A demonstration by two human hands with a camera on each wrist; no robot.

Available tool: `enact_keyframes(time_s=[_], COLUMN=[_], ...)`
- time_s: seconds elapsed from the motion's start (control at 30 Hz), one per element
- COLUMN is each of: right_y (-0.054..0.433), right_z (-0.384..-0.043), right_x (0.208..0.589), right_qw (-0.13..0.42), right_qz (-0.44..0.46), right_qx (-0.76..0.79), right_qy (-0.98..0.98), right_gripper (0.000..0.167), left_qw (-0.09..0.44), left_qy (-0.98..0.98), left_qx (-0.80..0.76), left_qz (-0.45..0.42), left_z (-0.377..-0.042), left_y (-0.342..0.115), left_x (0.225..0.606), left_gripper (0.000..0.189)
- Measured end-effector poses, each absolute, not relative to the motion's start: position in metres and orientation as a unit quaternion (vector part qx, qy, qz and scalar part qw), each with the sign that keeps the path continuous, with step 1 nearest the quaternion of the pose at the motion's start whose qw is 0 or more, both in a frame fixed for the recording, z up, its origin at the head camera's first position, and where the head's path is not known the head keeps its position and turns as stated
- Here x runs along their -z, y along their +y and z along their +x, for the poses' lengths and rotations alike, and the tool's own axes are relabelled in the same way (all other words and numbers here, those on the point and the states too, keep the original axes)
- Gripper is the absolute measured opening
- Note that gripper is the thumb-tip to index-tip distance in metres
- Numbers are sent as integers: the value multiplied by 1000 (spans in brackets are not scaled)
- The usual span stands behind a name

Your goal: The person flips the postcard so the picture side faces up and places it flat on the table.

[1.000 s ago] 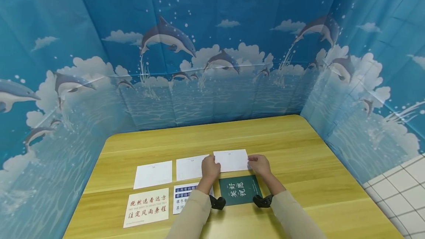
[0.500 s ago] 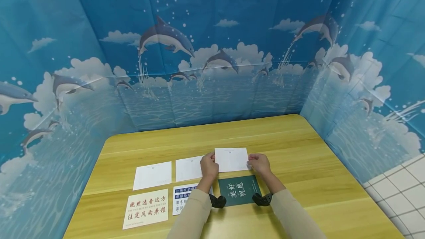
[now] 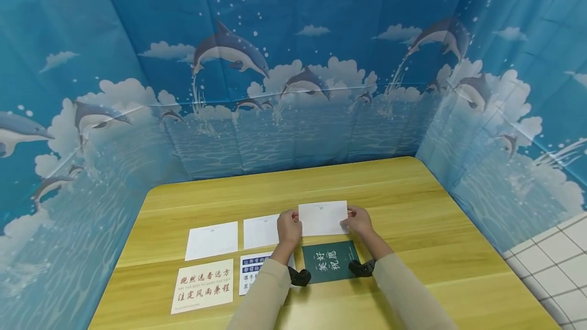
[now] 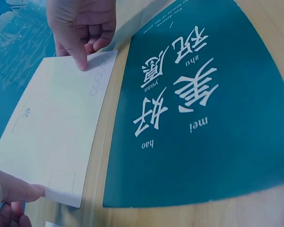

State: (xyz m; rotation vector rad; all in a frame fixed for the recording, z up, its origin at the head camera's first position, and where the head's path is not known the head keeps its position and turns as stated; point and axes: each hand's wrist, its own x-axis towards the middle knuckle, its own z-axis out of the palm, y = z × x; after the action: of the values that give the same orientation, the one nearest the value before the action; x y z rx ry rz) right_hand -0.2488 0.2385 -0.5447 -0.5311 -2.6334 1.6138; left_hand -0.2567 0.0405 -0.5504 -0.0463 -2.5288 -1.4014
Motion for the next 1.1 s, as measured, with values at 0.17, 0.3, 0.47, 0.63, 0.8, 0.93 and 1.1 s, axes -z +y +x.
enact_keyframes(time_s=[0.17,0.3,0.47,0.63,0.8,0.93,1.1], right_y=[239,241,246,251,255,257,261], right_z=[-248,-244,-239,-233,-222,-212,-207], right_x=[543,542,542,543,542,538,537], right_qw=[21,48,70,75,87,114,80], right_qz=[-159,-134,-94,-60,-26,24,48], right_qx=[-510,-495,-485,-482,-483,-489,-502], right_qy=[-845,-857,-867,-871,-871,-865,-860], right_gripper=[40,21,11,11,17,25,21], left_qw=[131,135,131,128,130,134,113], left_qy=[-871,-873,-882,-888,-893,-894,-899], left_qx=[472,467,450,435,420,409,400], left_qz=[-23,-33,-50,-75,-100,-122,-135], left_z=[-256,-254,-251,-246,-239,-234,-229], left_y=[38,35,33,29,24,19,14], left_x=[548,546,543,542,539,537,536], left_gripper=[14,11,7,7,7,6,8])
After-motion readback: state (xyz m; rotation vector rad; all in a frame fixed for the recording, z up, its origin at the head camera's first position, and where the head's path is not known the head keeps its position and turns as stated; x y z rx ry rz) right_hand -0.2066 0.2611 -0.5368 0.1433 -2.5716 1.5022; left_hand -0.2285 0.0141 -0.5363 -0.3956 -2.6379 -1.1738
